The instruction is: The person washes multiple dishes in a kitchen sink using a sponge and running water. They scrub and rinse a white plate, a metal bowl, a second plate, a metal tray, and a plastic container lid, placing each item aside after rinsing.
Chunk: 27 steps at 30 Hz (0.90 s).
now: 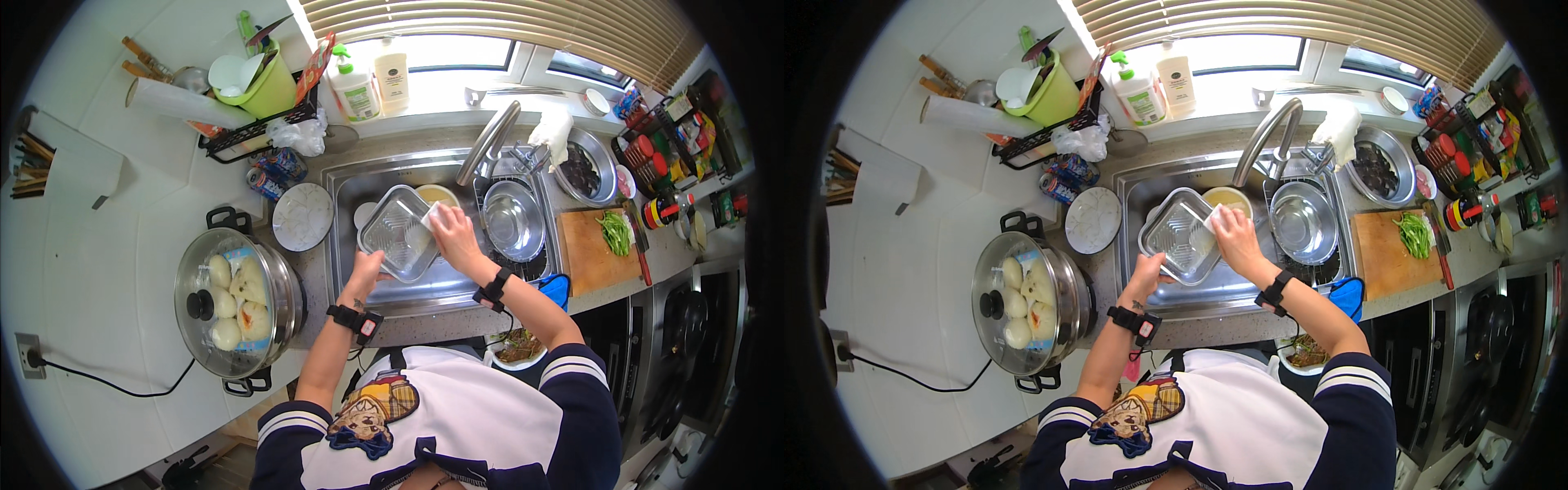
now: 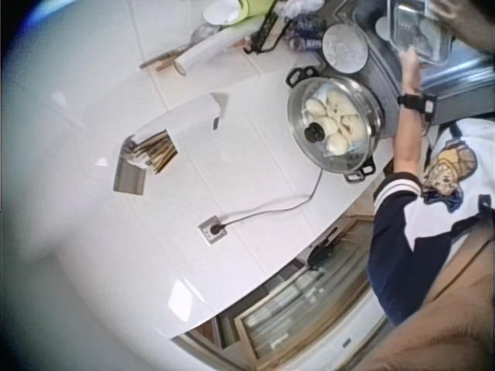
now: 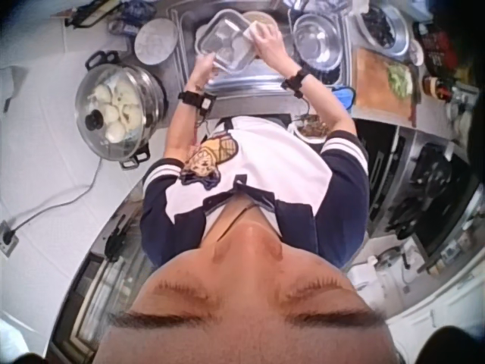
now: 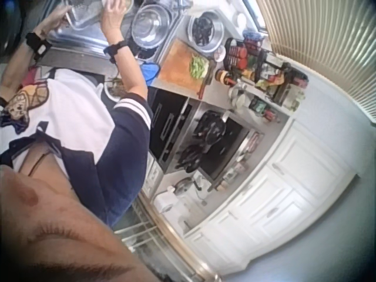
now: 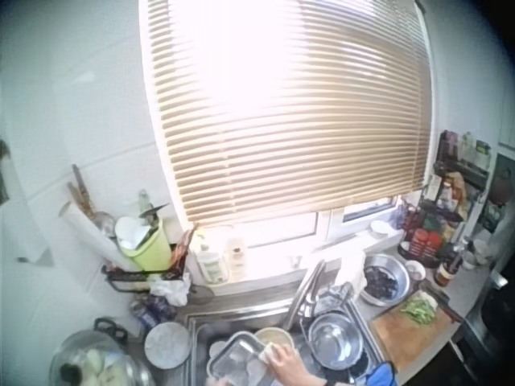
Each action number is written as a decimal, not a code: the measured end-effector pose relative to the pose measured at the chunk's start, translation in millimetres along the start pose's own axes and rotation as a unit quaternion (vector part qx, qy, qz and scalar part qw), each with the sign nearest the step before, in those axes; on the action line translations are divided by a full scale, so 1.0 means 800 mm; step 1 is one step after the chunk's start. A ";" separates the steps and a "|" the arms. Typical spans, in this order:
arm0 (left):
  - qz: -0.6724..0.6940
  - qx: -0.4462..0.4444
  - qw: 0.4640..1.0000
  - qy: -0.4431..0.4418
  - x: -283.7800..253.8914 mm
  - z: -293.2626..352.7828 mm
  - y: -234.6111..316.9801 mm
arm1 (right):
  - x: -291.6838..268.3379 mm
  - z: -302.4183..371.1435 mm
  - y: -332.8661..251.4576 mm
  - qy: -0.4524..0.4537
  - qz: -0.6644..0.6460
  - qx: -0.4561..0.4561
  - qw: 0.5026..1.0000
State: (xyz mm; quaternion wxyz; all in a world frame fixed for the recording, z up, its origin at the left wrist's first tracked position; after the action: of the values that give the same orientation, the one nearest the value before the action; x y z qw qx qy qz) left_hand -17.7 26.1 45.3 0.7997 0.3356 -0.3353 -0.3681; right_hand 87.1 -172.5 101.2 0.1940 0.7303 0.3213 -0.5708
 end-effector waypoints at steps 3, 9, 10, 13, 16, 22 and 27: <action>-0.060 0.019 0.998 -0.009 0.013 -0.004 0.014 | -0.003 0.001 -0.029 0.080 0.057 -0.200 0.975; -0.329 0.108 0.937 0.049 0.026 -0.024 0.037 | 0.055 -0.026 -0.008 -0.011 0.324 -0.306 0.895; -0.344 0.117 0.930 0.057 0.024 -0.026 0.039 | 0.056 -0.024 -0.007 0.025 0.299 -0.281 0.912; -0.378 0.179 0.907 0.051 0.025 -0.029 0.043 | 0.075 -0.005 -0.009 -0.033 0.260 -0.219 0.940; -0.305 0.104 0.942 0.092 0.015 -0.037 0.028 | 0.074 0.014 -0.021 0.033 0.239 -0.165 0.956; -0.288 0.258 0.918 0.089 0.015 -0.049 0.034 | 0.088 0.025 -0.011 0.005 0.062 -0.060 0.996; -0.243 0.347 0.904 0.066 0.030 -0.038 0.024 | 0.113 0.033 -0.038 0.008 -0.115 0.101 0.988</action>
State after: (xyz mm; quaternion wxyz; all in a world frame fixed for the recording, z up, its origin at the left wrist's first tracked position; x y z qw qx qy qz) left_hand 25.3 25.2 50.8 0.5389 0.6863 -0.2964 -0.3883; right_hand 59.8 -145.6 10.2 0.0497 0.7088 0.3450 -0.6133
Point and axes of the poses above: each hand's wrist, its own z-axis away from the middle knuckle, its own x-axis out of the palm, y = z × x, the point moved 5 cm from there along -z, towards the middle knuckle, and after that the axes turned 10 degrees about z, right-handed, at the moved point
